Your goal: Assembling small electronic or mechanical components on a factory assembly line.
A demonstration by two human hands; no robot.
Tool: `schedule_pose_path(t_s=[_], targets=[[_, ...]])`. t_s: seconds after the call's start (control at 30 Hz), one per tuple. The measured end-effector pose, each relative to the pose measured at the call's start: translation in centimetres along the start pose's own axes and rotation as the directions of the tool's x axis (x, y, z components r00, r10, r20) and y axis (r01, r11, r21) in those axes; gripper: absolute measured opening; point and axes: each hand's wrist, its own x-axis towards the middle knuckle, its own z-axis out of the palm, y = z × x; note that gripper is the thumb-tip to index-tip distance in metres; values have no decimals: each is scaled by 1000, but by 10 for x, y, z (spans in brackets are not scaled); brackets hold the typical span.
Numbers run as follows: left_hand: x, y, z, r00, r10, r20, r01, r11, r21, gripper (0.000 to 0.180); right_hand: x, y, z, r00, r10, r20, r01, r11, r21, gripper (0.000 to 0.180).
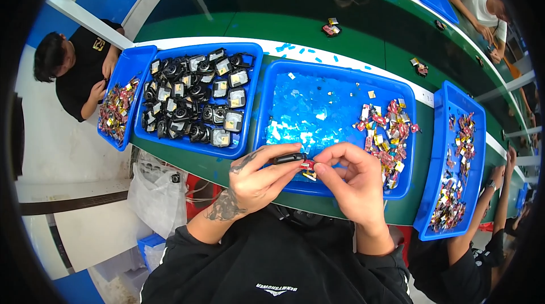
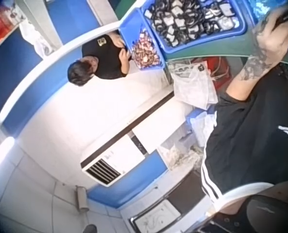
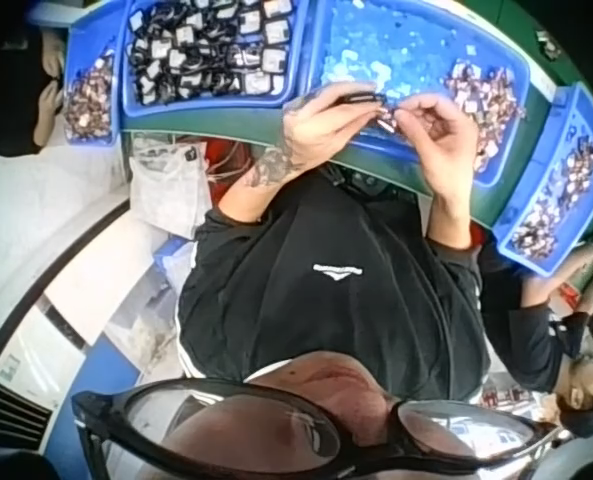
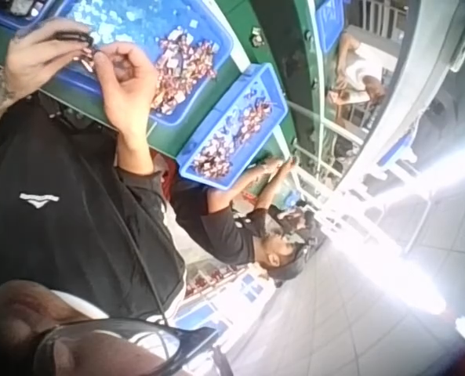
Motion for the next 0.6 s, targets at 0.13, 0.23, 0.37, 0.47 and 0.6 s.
schedule_pose_path(t_s=[0.13,0.23,0.37,0.47,0.6], targets=[[-1,2,-1,1000,14,9,-14,1000,23,19,-1,1,1,999,-29,-23,28,998,-57,14],[0,10,-5,818,-514,258,575,743,-342,15,-2,3,2,989,-148,-28,139,969,-205,17],[-5,6,0,730,-588,349,675,539,-504,15,-5,5,1,989,-149,15,150,979,-138,23],[-3,5,-2,696,-595,402,715,517,-471,16,-7,0,5,992,-120,-23,116,981,-155,26],[-3,8,-1,746,-563,356,662,566,-491,16,-6,-5,3,992,-128,-14,122,971,-203,25]])
